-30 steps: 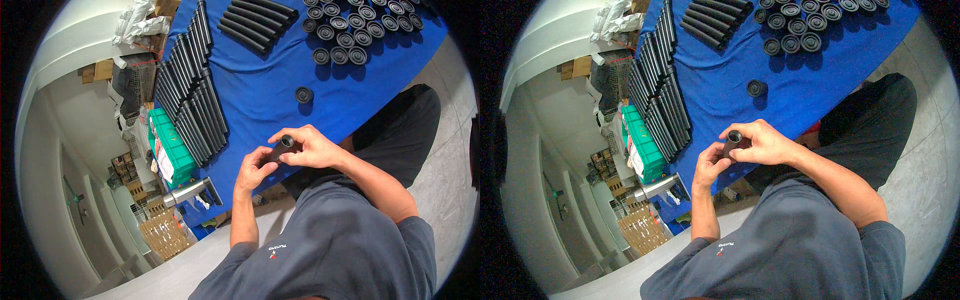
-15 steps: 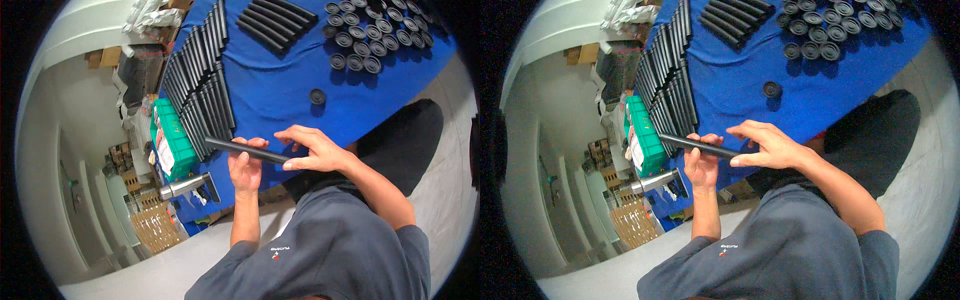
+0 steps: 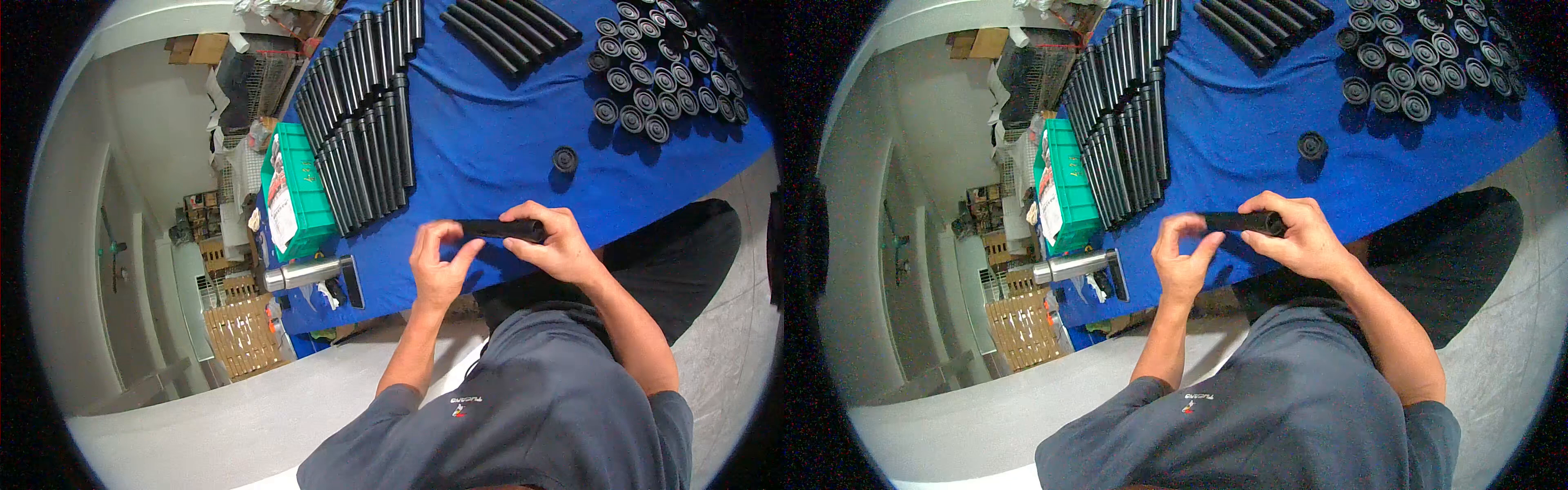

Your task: Arranging black plastic tubes on a table and attaching end caps to them.

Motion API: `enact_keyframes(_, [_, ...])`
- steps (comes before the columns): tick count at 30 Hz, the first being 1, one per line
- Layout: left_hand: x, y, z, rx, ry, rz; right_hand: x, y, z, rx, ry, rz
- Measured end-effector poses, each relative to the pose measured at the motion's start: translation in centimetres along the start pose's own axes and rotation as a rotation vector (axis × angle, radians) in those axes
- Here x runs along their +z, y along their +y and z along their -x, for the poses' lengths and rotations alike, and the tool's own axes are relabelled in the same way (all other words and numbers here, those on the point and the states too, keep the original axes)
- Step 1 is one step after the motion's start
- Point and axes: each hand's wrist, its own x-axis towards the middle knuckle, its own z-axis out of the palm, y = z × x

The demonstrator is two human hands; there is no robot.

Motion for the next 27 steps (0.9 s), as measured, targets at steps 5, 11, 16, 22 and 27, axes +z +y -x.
enact_keyframes(5, [1.0,1.2,-1.4,0.499,-0.076,-0.244,0.0,-1.1,-0.2,-0.041,-0.079,-0.109])
enact_keyframes(11, [-0.4,1.9,-2.1,0.144,-0.473,0.044,-0.4,0.1,0.3,-0.009,-0.123,-0.316])
enact_keyframes(16, [-1.5,1.6,-2.7,0.227,-0.621,0.123,-0.4,0.0,0.0,-0.065,-0.119,-0.348])
enact_keyframes(22, [-1.0,1.4,-2.8,0.029,-0.598,0.126,-0.1,1.2,0.3,-0.008,-0.024,-0.277])
enact_keyframes(27, [-1.5,0.8,-1.3,-0.100,-0.491,0.393,0.8,0.8,-0.5,-0.107,-0.125,-0.244])
